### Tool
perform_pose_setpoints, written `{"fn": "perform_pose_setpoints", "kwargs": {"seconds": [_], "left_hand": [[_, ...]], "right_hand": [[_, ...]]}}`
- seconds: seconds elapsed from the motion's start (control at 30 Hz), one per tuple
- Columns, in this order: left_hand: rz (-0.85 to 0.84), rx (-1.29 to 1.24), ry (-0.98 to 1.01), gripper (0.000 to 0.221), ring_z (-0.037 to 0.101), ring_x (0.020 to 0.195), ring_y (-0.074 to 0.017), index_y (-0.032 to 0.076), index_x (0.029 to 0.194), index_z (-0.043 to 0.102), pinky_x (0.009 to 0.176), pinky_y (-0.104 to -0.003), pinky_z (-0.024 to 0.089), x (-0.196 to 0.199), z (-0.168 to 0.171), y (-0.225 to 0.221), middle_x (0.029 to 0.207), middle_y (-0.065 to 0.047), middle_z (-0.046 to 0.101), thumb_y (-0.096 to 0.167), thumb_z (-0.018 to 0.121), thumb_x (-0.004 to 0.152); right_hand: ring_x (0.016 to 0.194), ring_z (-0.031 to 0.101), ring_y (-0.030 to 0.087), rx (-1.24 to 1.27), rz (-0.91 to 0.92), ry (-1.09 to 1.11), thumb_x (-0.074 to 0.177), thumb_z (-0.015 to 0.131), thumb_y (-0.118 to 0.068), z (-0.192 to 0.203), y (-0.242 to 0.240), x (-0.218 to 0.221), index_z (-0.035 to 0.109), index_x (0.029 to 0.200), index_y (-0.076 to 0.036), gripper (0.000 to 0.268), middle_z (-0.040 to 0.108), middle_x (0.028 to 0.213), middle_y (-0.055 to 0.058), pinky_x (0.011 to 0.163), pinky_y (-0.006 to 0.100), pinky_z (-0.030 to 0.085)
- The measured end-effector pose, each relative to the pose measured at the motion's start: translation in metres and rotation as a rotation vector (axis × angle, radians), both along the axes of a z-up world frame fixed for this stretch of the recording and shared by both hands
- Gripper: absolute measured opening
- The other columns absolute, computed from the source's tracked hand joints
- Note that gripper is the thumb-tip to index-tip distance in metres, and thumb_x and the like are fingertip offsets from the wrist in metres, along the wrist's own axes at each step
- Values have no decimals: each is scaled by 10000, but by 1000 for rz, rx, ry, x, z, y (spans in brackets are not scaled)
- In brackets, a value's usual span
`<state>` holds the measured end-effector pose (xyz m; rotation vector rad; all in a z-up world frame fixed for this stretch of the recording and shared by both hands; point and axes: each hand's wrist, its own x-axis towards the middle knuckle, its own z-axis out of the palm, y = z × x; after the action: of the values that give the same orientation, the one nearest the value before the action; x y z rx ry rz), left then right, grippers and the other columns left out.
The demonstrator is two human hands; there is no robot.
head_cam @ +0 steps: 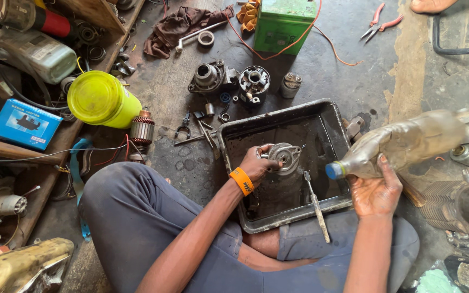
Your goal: The person scrubs a small metal component with a brush in a tray of dark liquid, then pours a clear solvent from a plastic bottle over the part and other disassembled mechanical pieces. The person also rinses their hands with the solvent.
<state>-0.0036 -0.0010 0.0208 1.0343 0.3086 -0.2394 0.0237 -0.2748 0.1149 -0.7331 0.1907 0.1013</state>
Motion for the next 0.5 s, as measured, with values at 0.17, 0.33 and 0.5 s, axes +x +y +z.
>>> {"fn": "perform_pose_setpoints", "kwargs": {"seconds": [0.17, 0.33, 0.5], "left_hand": [[28, 297, -71, 554, 694, 888, -106, -17, 1158, 700, 823, -254, 574, -1, 2, -3, 1016, -53, 761, -80, 851, 629], [19, 415, -83, 550, 674, 933, -124, -13, 1187, 712, 871, -265, 541, 0, -2, -6, 1045, -54, 757, -51, 825, 651], [30, 410, 63, 549, 670, 936, -139, 10, 1240, 691, 874, -276, 535, -1, -3, -7, 1066, -59, 742, -1, 745, 694]], "right_hand": [[1060, 714, 264, -400, -162, -221, 885, 704, 0, 17, 15, -8, 529, 1346, 40, 495, 631, 1250, 156, 849, 449, 682], [1007, 677, 220, -678, -197, -322, 927, 800, 55, 27, 23, -16, 590, 1309, 110, 440, 660, 1178, 168, 859, 344, 605], [1067, 672, 191, -634, -211, -421, 860, 808, 47, 28, 29, -20, 573, 1313, 46, 511, 655, 1214, 117, 936, 303, 591]]}}
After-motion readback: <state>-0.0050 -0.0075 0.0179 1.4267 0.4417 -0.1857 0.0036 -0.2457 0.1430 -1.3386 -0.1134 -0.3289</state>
